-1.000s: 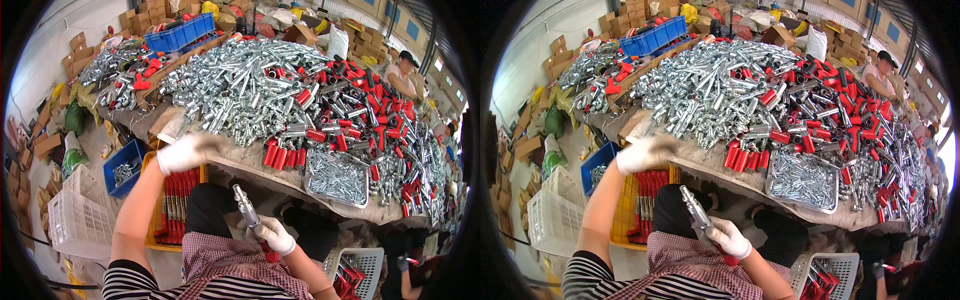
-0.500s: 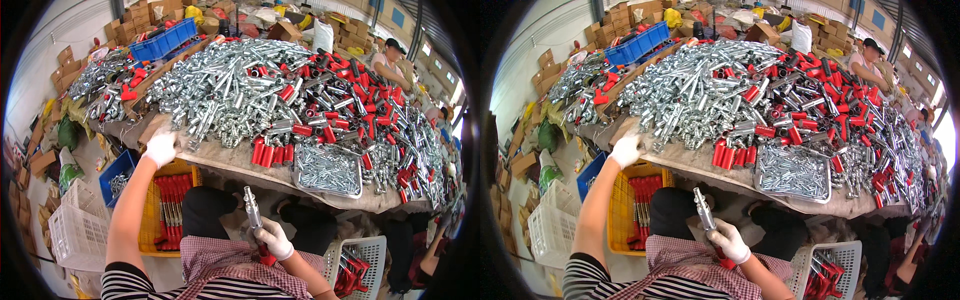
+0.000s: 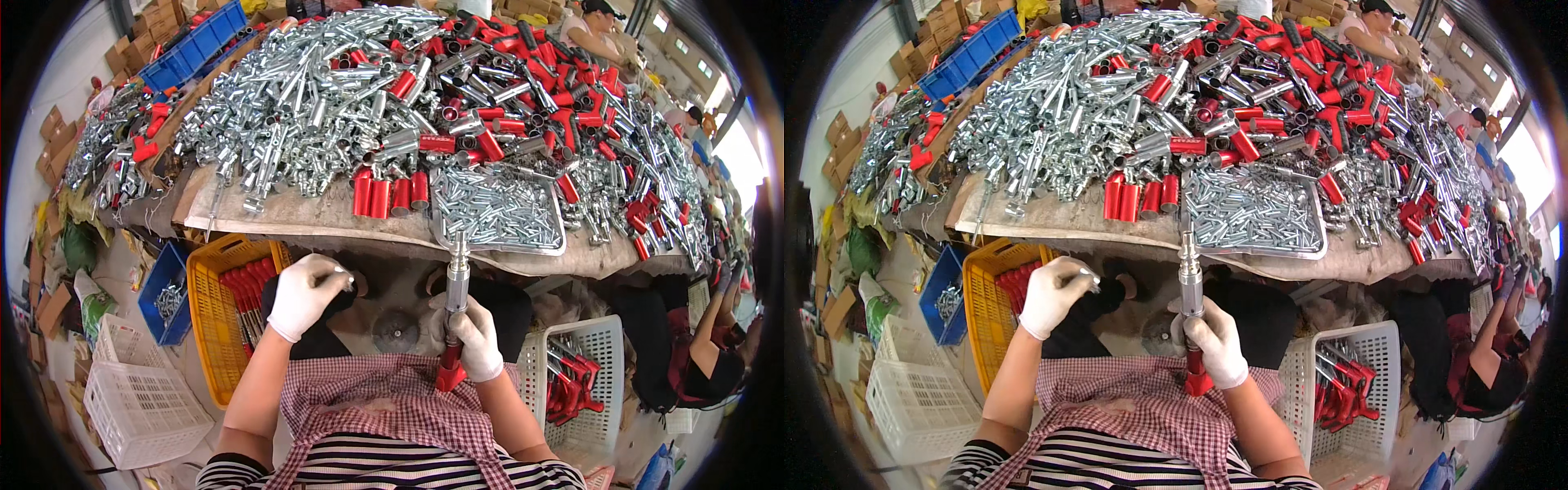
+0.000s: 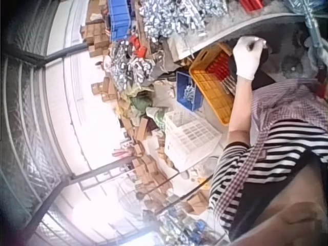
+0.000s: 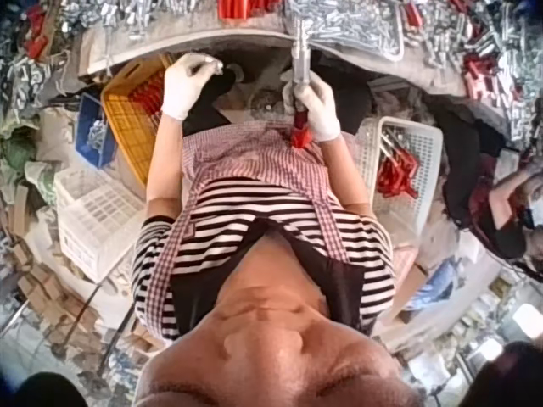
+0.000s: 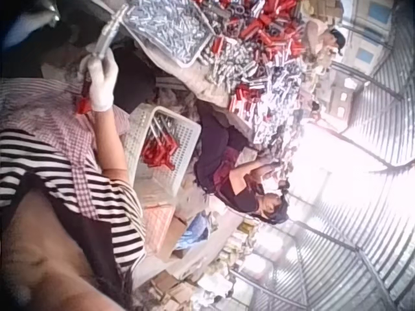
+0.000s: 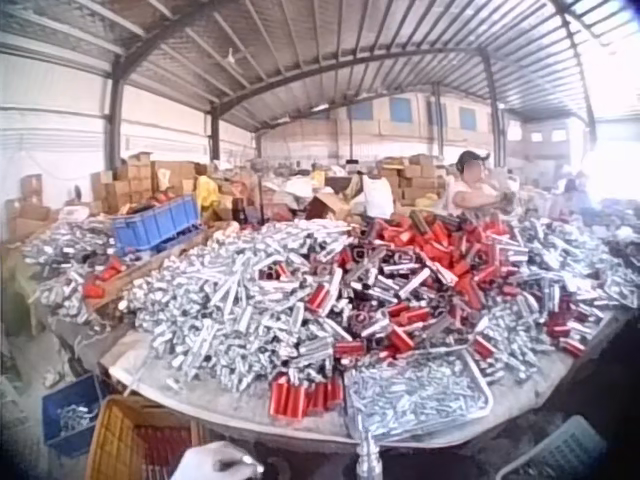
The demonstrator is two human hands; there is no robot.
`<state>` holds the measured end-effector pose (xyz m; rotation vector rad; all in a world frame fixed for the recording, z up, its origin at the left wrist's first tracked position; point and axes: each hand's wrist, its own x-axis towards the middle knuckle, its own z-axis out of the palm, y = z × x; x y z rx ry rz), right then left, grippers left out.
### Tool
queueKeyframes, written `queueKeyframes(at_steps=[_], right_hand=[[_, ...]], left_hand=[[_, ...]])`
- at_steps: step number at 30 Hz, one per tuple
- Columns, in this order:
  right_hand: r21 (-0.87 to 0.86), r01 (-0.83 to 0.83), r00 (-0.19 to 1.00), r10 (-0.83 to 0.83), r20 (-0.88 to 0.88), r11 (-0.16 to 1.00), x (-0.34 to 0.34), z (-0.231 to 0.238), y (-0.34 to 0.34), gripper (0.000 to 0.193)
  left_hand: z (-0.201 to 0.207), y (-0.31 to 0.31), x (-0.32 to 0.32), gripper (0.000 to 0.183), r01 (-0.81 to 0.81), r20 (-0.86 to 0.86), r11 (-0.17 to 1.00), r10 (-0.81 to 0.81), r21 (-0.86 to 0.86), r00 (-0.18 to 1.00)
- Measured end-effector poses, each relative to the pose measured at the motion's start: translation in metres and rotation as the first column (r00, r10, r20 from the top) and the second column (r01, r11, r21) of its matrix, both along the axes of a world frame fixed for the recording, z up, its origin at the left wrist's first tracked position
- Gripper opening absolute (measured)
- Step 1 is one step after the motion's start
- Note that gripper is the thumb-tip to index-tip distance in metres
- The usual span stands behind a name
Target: The person assembles tools by fitting metal tubes and sleeves together, attaching handles to them by hand, and placing the assembled tools into a crate.
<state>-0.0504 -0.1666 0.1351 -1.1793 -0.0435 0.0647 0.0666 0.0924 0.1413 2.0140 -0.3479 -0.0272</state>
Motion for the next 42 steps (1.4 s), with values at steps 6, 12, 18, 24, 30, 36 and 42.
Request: queueKeyframes(at_steps=[6,12,18,24,30,36,42], right_hand=[[-0.023,-0.013,1.0,0.013,-0.003,1.0,-0.003,-0.006,0.008,0.049],[-0.751,0.176,0.956,0.07,0.284,0.637,0.005,-0.007,0.008,0.041],[-0.815,0.334,0.88,0.152,0.449,0.473,0.013,0.003,0.02,0.047],[-0.899,0.367,0.864,0.27,0.424,0.239,0.02,0.013,0.024,0.049],[-0.869,0.111,0.929,0.259,0.263,0.483,0.013,0.005,0.02,0.033],[-0.794,0.052,0.904,0.309,0.296,0.606,0.009,-0.011,0.031,0.031],[-0.834,0.112,0.905,0.291,0.31,0.541,0.004,-0.009,0.032,0.03]], left_hand=[[0.002,-0.006,0.002,0.016,0.086,-0.061,0.992,-0.081,0.089,0.995],[0.053,-0.004,-0.016,0.027,-0.063,-0.21,0.879,-0.043,-0.473,0.977],[0.067,-0.015,-0.04,0.029,0.264,-0.065,0.964,-0.263,0.021,0.963],[0.049,-0.019,-0.041,0.018,0.152,-0.28,0.979,-0.11,0.132,0.954],[0.056,-0.019,-0.046,0.018,0.41,0.063,0.887,-0.431,0.214,0.9],[0.05,-0.005,-0.06,0.026,0.389,0.45,0.869,-0.492,0.306,0.745],[0.068,0.002,-0.064,0.033,0.352,-0.38,0.927,-0.28,0.133,0.881]])
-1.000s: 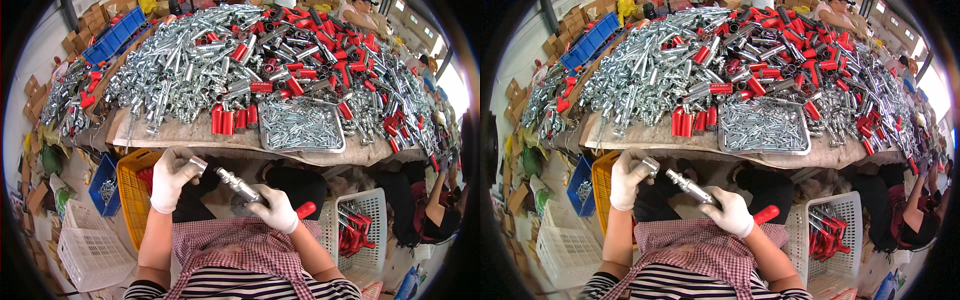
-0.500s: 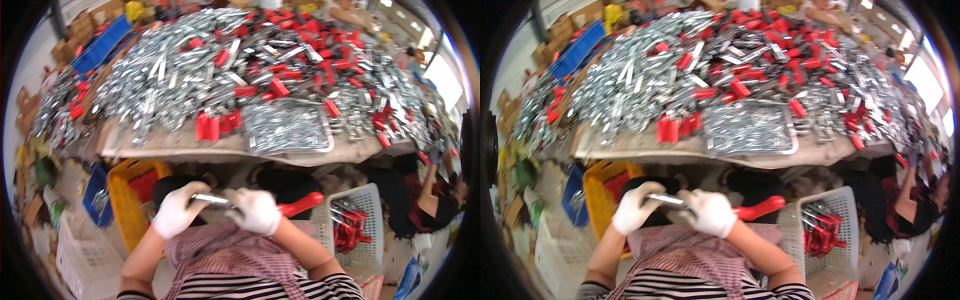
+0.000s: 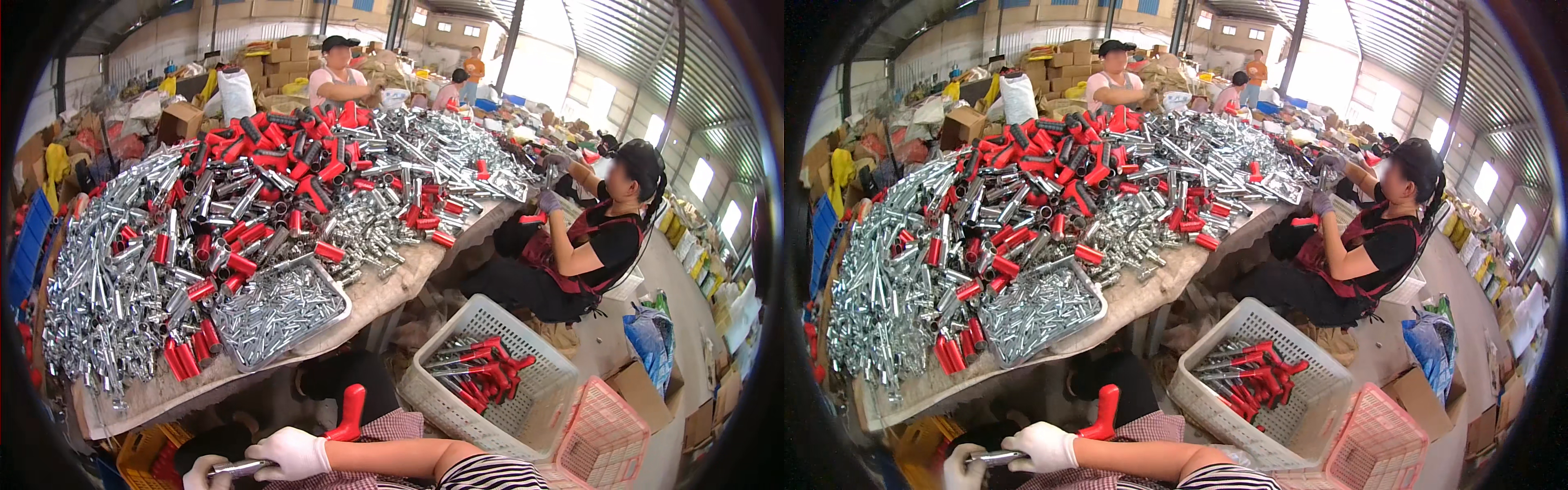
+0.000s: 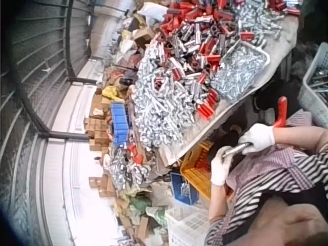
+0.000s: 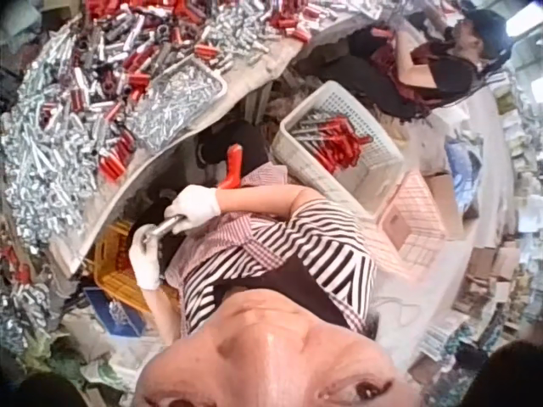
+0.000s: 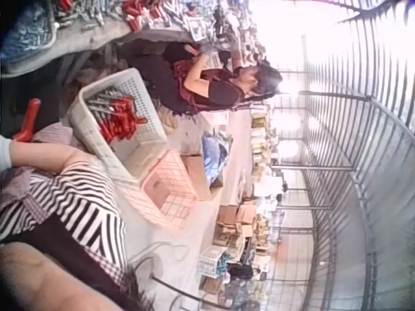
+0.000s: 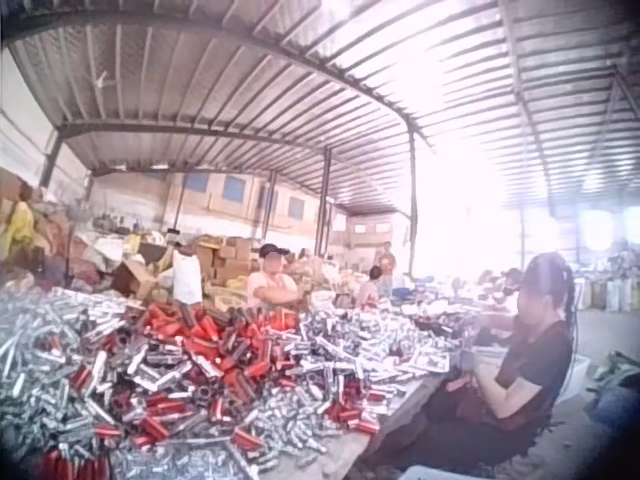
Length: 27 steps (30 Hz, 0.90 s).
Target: The person assembles tools by fitting metal tubes and sleeves together, attaching handles to them by hand, and placing the assembled tools into a crate.
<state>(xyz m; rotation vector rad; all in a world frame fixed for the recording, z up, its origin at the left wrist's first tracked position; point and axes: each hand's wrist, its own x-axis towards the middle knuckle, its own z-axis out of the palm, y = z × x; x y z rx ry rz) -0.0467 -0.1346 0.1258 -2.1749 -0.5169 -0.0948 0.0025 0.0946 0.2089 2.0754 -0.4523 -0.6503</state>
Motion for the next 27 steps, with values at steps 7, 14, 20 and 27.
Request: queueKeyframes(at_steps=[7,14,20,27], right_hand=[[0.01,-0.006,1.0,0.006,0.007,1.0,0.003,-0.003,-0.001,0.033],[0.025,-0.018,1.0,0.018,0.007,1.0,0.003,-0.005,-0.002,0.033],[-0.103,-0.058,0.998,0.061,0.029,0.993,0.007,-0.009,0.0,0.034],[-0.05,0.005,0.994,0.0,0.106,0.999,0.005,-0.015,-0.003,0.036]], left_hand=[[0.001,0.001,-0.011,0.039,-0.084,0.232,0.988,0.112,-0.126,0.966],[-0.003,0.003,-0.01,0.031,0.299,0.683,0.954,-0.213,-0.009,0.699],[-0.003,0.004,-0.011,0.024,-0.028,0.155,0.998,0.038,-0.064,0.987],[-0.017,0.007,-0.017,0.034,-0.134,0.21,0.97,0.177,-0.205,0.961]])
